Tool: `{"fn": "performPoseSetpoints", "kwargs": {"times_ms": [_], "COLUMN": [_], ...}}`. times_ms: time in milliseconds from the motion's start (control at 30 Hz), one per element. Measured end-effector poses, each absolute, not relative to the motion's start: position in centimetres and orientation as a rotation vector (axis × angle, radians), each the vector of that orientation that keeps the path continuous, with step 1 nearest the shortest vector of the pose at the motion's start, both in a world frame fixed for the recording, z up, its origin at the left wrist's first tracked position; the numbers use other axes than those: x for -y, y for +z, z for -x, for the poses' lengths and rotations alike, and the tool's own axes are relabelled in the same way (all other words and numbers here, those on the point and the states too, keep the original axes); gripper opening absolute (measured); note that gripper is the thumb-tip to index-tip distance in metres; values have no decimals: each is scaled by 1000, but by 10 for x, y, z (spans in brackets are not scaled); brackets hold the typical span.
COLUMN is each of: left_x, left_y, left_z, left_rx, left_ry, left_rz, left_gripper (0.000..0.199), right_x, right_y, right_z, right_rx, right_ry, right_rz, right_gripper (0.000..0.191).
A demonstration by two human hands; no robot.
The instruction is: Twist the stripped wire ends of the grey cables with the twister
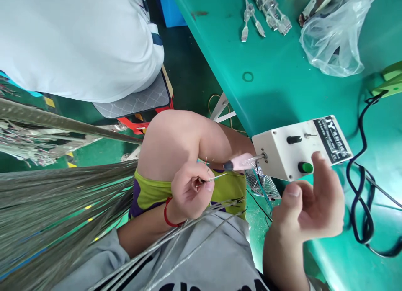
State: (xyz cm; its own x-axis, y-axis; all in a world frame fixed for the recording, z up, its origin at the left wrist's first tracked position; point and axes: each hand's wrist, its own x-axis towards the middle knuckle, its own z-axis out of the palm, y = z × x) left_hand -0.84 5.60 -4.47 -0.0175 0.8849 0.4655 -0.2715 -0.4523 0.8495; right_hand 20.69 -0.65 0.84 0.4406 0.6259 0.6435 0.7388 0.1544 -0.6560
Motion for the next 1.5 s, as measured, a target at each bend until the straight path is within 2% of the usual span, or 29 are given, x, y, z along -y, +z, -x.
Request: {"fn": "performPoseSetpoints", "kwargs": {"times_ms": [100,167,267,333,500,700,967,1100,1300,1500], "left_x": [-53,-52,-51,-50,-50,-44,-42,-44,-54,-57], "left_y": [-44,-42,-38,-38,-42,-47,-45,-44,-45,-39], "left_z": [6,5,3,1,2,2,2,2,-4,2], "left_rx": [-668,-645,-597,-580,-611,-648,-611,-558,-332,-432], "left_ry": [1676,1667,1619,1584,1569,1605,1568,1556,1562,1510], "left_rz": [-1323,-1318,-1343,-1360,-1394,-1388,-1408,-1424,-1365,-1459], "left_gripper": [4,5,5,5,5,7,7,6,2,6], "right_x": [17,22,25,24,17,11,5,-6,-10,-10], "right_y": [6,10,17,18,16,18,14,18,20,16], "right_z": [-187,-168,-142,-132,-128,-127,-124,-124,-125,-124], "right_rx": [1458,1621,1575,1481,1342,1191,722,545,486,479], "right_ry": [-173,105,592,738,738,858,1266,1438,1448,1477], "right_rz": [1334,1277,1303,1340,1406,1380,1244,1124,1129,1100], "right_gripper": [58,51,36,33,18,17,4,14,17,22]}}
